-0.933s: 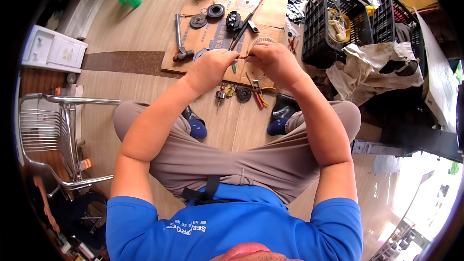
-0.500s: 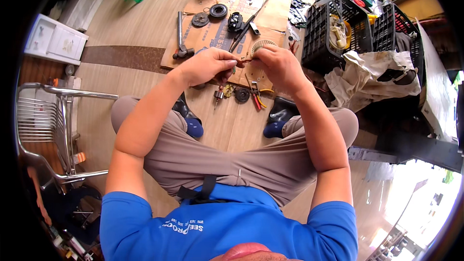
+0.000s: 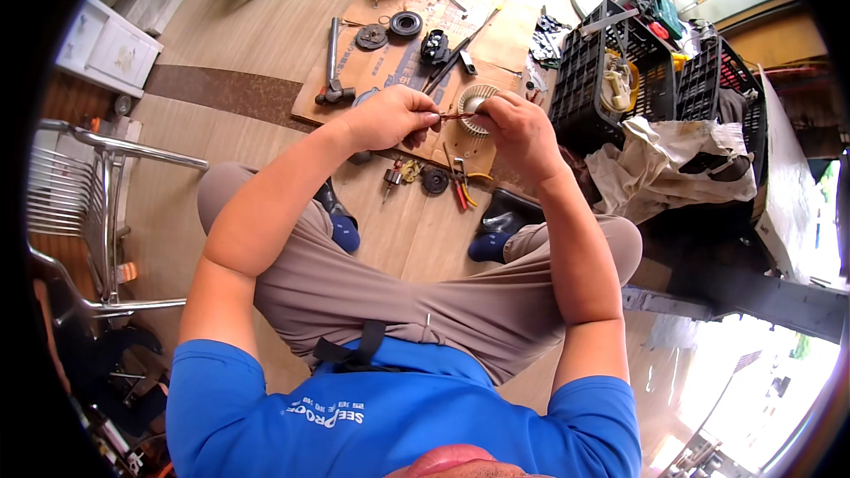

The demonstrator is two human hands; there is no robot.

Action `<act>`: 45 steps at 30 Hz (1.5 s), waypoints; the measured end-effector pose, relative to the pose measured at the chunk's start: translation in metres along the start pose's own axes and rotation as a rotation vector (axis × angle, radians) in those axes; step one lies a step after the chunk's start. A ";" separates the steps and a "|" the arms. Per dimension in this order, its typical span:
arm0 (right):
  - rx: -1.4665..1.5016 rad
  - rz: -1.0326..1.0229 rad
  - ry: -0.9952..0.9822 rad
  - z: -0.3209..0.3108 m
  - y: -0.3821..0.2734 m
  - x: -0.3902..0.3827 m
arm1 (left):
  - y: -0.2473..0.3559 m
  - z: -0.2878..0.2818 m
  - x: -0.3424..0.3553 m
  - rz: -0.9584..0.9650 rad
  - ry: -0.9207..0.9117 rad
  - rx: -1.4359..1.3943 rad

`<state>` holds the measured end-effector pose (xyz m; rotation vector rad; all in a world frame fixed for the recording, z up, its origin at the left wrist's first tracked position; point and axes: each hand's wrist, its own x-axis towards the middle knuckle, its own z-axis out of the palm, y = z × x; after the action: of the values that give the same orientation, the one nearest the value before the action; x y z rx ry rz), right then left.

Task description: The person sits on the floor and uses a screwdriver to manipulate and wire components of a disassembled electric motor, handling various gears, wires, and internal parts.

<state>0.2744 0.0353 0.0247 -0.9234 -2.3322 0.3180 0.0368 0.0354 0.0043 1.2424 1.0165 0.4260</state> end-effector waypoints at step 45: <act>0.325 0.195 -0.063 -0.006 0.003 -0.003 | 0.017 0.023 -0.005 0.417 0.061 0.506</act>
<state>0.2813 0.0354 0.0266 -0.9870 -2.1610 0.7902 0.0570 0.0241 0.0219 1.9225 0.9445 0.5488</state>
